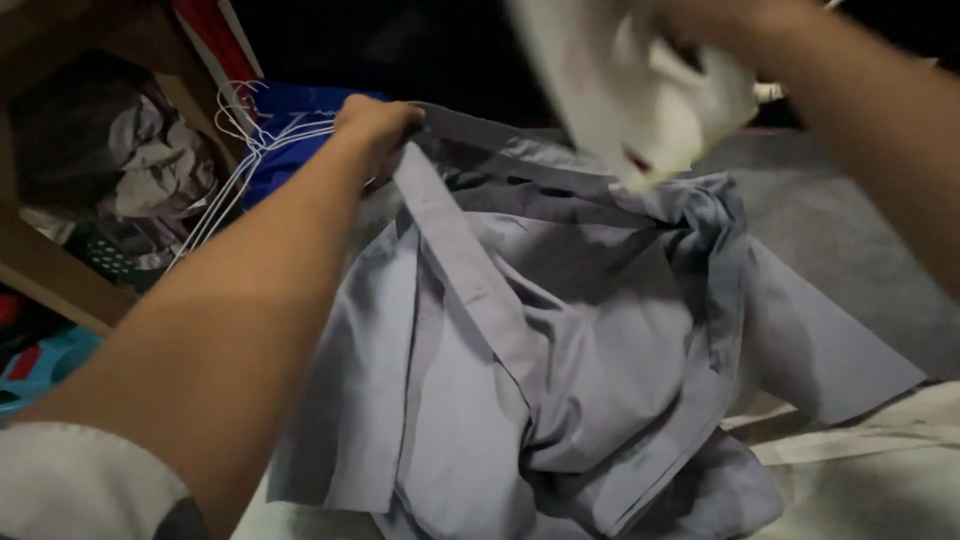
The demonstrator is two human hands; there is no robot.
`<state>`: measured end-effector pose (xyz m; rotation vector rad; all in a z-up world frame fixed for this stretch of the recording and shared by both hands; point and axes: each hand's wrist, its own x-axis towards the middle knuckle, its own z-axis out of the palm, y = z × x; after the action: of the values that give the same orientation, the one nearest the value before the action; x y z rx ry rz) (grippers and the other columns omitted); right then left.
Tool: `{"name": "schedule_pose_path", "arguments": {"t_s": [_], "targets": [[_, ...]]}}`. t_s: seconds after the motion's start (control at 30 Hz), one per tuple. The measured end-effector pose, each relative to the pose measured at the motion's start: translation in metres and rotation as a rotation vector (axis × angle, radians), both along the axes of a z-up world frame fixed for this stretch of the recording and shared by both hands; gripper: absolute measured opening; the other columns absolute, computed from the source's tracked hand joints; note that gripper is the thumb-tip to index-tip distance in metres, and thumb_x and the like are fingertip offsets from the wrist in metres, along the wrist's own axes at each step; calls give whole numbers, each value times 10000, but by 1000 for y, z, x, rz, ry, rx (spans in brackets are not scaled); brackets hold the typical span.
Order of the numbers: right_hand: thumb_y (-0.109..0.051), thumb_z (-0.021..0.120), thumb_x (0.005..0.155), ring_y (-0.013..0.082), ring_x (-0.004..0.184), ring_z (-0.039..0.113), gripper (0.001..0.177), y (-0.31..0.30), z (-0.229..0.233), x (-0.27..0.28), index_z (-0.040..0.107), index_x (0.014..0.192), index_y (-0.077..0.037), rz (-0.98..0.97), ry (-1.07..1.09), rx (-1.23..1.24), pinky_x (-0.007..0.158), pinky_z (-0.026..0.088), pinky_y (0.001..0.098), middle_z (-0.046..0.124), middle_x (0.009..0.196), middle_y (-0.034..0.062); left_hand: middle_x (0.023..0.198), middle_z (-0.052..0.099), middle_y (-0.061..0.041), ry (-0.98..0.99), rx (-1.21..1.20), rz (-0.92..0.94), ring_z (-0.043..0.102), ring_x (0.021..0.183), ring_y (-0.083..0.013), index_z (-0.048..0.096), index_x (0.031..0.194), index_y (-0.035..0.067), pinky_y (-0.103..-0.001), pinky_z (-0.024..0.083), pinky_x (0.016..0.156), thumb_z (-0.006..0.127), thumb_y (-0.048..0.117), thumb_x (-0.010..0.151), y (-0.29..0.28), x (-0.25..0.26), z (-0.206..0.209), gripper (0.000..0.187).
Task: Ironing a grey button-down shirt on an ironing board.
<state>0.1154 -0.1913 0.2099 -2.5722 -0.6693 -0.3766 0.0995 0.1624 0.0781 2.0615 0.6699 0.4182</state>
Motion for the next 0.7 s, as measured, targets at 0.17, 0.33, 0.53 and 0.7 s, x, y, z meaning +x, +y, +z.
{"name": "schedule_pose_path", "arguments": {"t_s": [0.17, 0.33, 0.53, 0.7], "targets": [[-722, 799, 707, 359, 813, 743, 657, 63, -33, -59, 798, 1052, -163, 157, -140, -686, 762, 587, 485, 775, 869, 136, 815, 735, -58, -9, -116, -33, 721, 760, -204, 753, 846, 12, -377, 561, 648, 846, 282, 753, 22, -20, 11, 300], [-670, 821, 657, 368, 851, 744, 618, 85, -80, -67, 797, 1053, -197, 136, -43, -621, 785, 591, 489, 776, 879, 137, 869, 782, -78, -236, 132, -138, 754, 814, -226, 803, 895, 89, -332, 585, 752, 865, 302, 716, 32, 10, -5, 285], [-726, 820, 663, 358, 929, 749, 717, 105, -85, -53, 815, 1033, -112, 55, 133, -730, 857, 586, 470, 799, 932, 170, 948, 800, -89, -356, 223, -89, 784, 885, -231, 824, 964, 158, -344, 600, 837, 855, 309, 678, 17, 8, 10, 325], [-730, 856, 628, 380, 985, 722, 757, 105, -89, -44, 796, 1080, -126, 31, 111, -637, 864, 572, 482, 750, 1012, 190, 955, 783, -91, -331, 294, -111, 766, 887, -246, 816, 964, 165, -360, 595, 825, 879, 325, 654, 19, 6, 6, 355]]}}
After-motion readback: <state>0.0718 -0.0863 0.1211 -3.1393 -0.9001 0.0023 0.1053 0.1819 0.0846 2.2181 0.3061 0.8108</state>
